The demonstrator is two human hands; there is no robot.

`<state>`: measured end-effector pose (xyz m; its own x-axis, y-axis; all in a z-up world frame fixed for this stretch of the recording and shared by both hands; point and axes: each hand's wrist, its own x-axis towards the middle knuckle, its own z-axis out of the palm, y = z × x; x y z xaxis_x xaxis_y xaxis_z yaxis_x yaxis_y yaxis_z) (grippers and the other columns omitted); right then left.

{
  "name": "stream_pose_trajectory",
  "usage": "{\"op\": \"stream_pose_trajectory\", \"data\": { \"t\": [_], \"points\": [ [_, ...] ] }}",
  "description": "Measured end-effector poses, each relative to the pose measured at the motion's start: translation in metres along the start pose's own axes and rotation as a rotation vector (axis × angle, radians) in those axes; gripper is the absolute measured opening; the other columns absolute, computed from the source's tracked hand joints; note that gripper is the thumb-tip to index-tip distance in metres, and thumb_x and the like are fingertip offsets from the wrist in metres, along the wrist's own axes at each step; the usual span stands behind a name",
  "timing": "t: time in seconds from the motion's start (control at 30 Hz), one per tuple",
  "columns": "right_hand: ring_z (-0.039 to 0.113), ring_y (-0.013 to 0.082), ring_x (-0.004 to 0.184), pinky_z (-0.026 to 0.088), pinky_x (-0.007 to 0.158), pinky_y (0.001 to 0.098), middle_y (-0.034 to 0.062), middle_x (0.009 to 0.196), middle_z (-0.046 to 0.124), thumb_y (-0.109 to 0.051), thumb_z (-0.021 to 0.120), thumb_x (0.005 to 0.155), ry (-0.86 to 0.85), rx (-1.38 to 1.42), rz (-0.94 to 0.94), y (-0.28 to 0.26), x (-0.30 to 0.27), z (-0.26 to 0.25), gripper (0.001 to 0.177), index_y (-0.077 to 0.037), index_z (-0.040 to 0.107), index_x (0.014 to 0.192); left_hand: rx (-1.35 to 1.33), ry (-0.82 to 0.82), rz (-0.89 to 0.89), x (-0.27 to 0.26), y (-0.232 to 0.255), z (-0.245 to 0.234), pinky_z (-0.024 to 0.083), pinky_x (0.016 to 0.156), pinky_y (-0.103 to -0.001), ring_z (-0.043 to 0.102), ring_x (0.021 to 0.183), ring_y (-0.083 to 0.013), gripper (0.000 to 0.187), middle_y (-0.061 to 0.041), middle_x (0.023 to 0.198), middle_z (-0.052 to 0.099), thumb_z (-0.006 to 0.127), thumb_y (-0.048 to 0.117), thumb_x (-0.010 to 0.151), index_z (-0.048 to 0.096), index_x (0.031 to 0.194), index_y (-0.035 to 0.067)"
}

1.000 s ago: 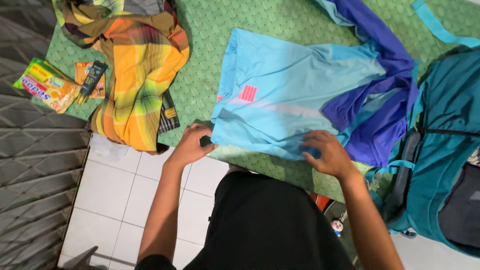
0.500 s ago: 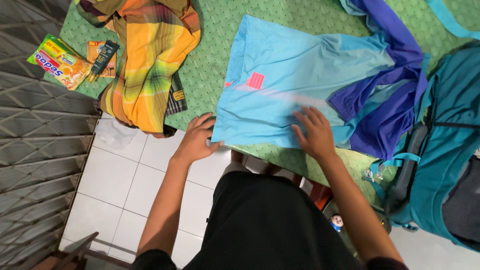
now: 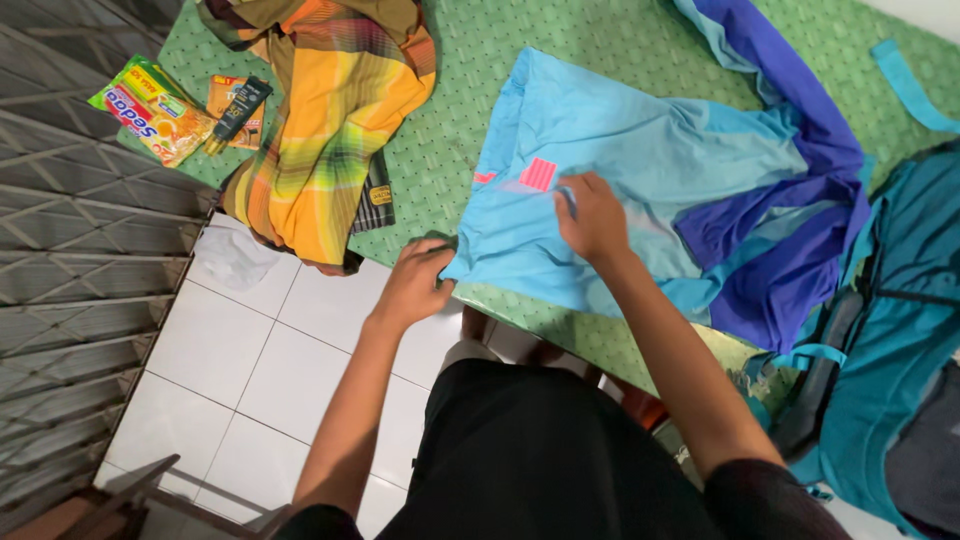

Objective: The person folds a light blue and purple jacket, then a plaid shirt, and finally a dark patterned cloth on a green mat. Each item is folded into a compact bundle and placed into a teal backpack.

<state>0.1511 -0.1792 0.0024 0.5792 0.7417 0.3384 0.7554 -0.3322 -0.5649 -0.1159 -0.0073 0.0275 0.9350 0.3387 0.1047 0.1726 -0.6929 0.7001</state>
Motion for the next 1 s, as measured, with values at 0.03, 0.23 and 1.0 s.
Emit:
{"op": "stream_pose_trajectory", "data": {
  "t": [0.03, 0.23, 1.0],
  "points": [
    [0.066, 0.0392, 0.097, 0.053, 0.082, 0.047, 0.0173, 0.106, 0.07, -0.019, 0.067, 0.097, -0.023, 0.037, 0.047, -0.004, 0.012, 0.01, 0.018, -0.004, 0.07, 0.107, -0.007, 0.048, 0.004, 0.001, 0.0, 0.003, 0.042, 0.104, -0.049, 0.06, 0.116, -0.0374, 0.022, -0.016, 0.099, 0.072, 0.069, 0.004, 0.074, 0.067, 0.097, 0.003],
    [0.071, 0.0412, 0.074, 0.056, 0.067, 0.0499, 0.0192, 0.075, 0.072, -0.049, 0.075, 0.086, -0.152, -0.058, 0.47, -0.006, 0.073, 0.07, 0.045, -0.005, 0.071, 0.081, -0.115, 0.083, -0.195, 0.009, 0.001, 0.016, 0.049, 0.073, -0.048, 0.058, 0.081, -0.0379, 0.02, -0.022, 0.078, 0.061, 0.069, 0.006, 0.075, 0.068, 0.095, 0.001],
    [0.068, 0.0425, 0.088, 0.053, 0.075, 0.0548, 0.0185, 0.092, 0.074, -0.02, 0.064, 0.096, -0.61, -0.2, -0.138, 0.112, 0.254, 0.065, 0.017, -0.014, 0.073, 0.109, -0.169, -0.094, -0.351, 0.07, -0.039, -0.01, 0.051, 0.069, -0.048, 0.064, 0.083, -0.0398, 0.026, -0.016, 0.089, 0.066, 0.072, 0.012, 0.075, 0.071, 0.101, 0.01]
  ]
}}
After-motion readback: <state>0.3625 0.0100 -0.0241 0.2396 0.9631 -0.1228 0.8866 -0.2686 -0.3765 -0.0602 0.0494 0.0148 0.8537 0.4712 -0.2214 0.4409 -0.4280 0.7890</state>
